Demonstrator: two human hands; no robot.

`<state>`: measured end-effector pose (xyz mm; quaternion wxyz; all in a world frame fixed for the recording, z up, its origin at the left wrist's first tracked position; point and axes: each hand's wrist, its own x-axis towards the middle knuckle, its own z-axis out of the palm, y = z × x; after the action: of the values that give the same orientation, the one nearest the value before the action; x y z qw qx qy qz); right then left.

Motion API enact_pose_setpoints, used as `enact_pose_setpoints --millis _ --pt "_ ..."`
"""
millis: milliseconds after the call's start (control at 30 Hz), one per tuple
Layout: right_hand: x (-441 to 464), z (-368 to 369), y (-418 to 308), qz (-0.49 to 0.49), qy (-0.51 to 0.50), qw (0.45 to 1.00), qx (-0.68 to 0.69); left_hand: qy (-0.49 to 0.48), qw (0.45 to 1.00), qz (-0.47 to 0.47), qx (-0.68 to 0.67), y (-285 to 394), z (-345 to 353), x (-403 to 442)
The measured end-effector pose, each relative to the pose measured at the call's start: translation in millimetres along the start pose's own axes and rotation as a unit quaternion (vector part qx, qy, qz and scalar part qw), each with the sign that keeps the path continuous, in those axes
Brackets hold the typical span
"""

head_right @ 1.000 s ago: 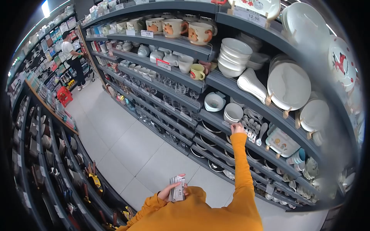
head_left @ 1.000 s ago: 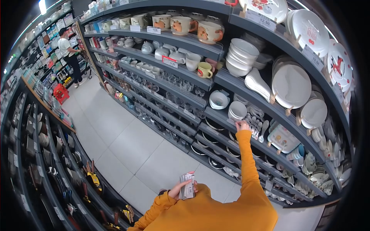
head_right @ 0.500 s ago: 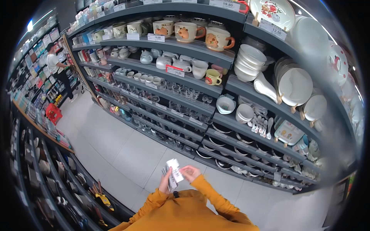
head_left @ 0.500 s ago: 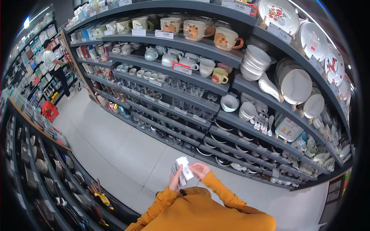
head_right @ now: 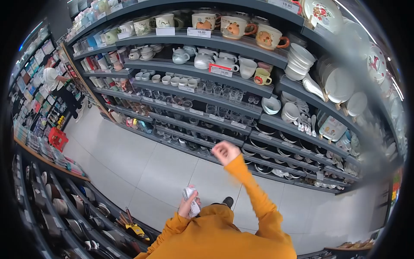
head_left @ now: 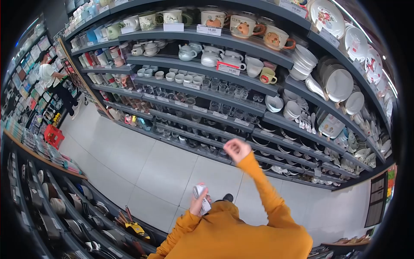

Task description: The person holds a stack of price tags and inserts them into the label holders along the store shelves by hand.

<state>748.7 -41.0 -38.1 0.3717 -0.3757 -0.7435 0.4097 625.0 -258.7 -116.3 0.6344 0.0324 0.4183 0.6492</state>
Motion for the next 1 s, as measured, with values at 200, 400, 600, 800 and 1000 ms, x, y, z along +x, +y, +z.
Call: enact_pose_setpoints --millis 200,400,600,800,1000 --pt "75 -13 -29 -0.034 0.037 0.991 -0.125 -0.105 0.983 -0.153 0.011 18 -13 -11" --pt "110 19 34 0.017 -0.041 0.987 -0.156 -0.126 0.971 -0.199 0.041 25 -22 16" --pt "245 79 59 -0.034 0.014 0.979 -0.199 -0.123 0.971 -0.202 -0.033 53 -8 68" --pt "331 114 96 -0.072 0.044 0.941 -0.327 -0.075 0.988 -0.053 -0.121 92 4 127" --pt "347 118 103 -0.1 0.082 0.951 -0.282 -0.07 0.985 -0.006 -0.158 127 -1 147"
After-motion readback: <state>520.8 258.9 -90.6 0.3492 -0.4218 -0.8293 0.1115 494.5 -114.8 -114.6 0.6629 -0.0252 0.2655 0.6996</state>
